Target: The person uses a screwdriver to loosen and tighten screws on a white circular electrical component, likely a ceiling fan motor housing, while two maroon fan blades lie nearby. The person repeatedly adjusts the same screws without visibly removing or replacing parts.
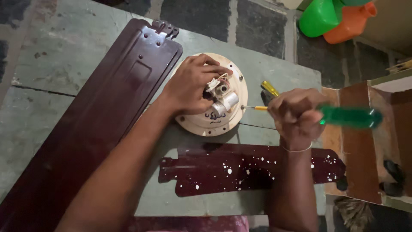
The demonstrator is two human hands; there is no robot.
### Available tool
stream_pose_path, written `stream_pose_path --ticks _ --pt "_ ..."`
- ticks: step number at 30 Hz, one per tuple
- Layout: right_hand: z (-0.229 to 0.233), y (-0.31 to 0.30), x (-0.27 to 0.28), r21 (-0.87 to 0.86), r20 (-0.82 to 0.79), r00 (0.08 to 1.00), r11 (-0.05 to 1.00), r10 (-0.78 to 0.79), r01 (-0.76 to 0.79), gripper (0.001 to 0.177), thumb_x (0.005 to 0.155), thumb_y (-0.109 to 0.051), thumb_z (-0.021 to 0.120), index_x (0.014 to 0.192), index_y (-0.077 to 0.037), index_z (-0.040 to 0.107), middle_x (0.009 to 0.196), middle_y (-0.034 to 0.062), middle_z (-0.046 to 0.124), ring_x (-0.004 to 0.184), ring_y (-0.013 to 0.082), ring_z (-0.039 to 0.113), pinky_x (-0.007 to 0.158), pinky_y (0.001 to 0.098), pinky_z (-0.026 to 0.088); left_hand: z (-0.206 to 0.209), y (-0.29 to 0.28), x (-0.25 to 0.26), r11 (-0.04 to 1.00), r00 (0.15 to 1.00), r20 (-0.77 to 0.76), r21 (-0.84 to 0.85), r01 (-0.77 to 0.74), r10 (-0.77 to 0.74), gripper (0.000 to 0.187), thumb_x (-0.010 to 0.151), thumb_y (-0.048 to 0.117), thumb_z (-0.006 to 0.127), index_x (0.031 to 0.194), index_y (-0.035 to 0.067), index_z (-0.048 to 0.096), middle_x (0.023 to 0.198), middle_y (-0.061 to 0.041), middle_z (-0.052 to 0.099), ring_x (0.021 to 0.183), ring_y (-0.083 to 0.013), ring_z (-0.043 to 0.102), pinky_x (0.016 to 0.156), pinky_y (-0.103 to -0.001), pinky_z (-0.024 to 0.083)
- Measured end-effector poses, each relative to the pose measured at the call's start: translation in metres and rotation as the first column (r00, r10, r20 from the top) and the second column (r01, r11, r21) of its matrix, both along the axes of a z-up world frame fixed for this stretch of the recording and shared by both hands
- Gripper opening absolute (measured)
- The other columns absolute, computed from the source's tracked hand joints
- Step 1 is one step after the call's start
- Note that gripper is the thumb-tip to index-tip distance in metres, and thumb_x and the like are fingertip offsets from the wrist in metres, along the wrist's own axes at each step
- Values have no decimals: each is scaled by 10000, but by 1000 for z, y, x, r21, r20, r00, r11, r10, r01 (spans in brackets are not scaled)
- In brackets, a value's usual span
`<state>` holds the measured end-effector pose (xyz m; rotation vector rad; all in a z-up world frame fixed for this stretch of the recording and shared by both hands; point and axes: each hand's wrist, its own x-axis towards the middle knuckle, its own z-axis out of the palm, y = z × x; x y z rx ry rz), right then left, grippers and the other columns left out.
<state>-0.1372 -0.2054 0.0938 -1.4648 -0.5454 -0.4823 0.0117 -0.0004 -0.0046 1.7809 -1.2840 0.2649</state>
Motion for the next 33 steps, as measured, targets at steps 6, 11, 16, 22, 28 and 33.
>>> stream_pose_path --ticks 6,11,16,22,28,33 --pt "-12 -16 -2 151 -89 983 974 -158 170 403 1100 -405 657 974 -84 448 692 9 438 574 85 432 526 251 368 1 6 -2 999 999 -6 -20 -45 45 517 650 226 734 1131 34 735 1264 -55 689 1222 -280 569 1078 -445 443" --pt "-19 -17 -8 -184 -307 858 910 -412 371 172 1060 -112 687 1083 -41 532 986 78 606 866 142 583 763 284 516 9 10 -11 977 971 102 -16 -214 214 468 652 299 762 1052 59 723 1229 -54 693 1184 -282 600 1108 -477 399" --pt "-41 -20 -17 -212 -359 757 838 -546 503 130 1049 -41 642 1117 -52 532 1006 113 676 911 173 683 768 308 573 10 10 -16 956 953 77 1 -294 293 551 666 358 747 1125 58 697 1227 -78 688 1165 -277 613 1142 -524 346" --pt "-57 -61 -20 202 -321 741 721 -590 663 157 1080 -51 620 1197 -77 518 980 85 644 898 178 652 766 338 603 10 12 -10 972 971 -50 -5 -236 235 660 668 360 715 1262 75 681 1254 -121 687 1161 -324 603 1052 -476 428" --pt "-78 -86 -15 234 -294 690 650 -662 723 138 1142 -33 632 1218 -49 517 982 117 646 904 209 655 794 342 594 -13 20 5 976 914 -390 -132 -174 110 509 824 284 642 1287 85 713 1229 -145 714 1142 -304 670 1016 -402 532" --pt "-91 -65 -3 149 -374 660 660 -652 736 163 1116 -81 603 1216 -71 475 907 103 642 736 196 642 631 330 588 -49 14 32 836 707 -698 -451 -313 -113 437 925 203 511 1232 -13 735 1207 -169 766 1095 -251 719 1005 -356 577"
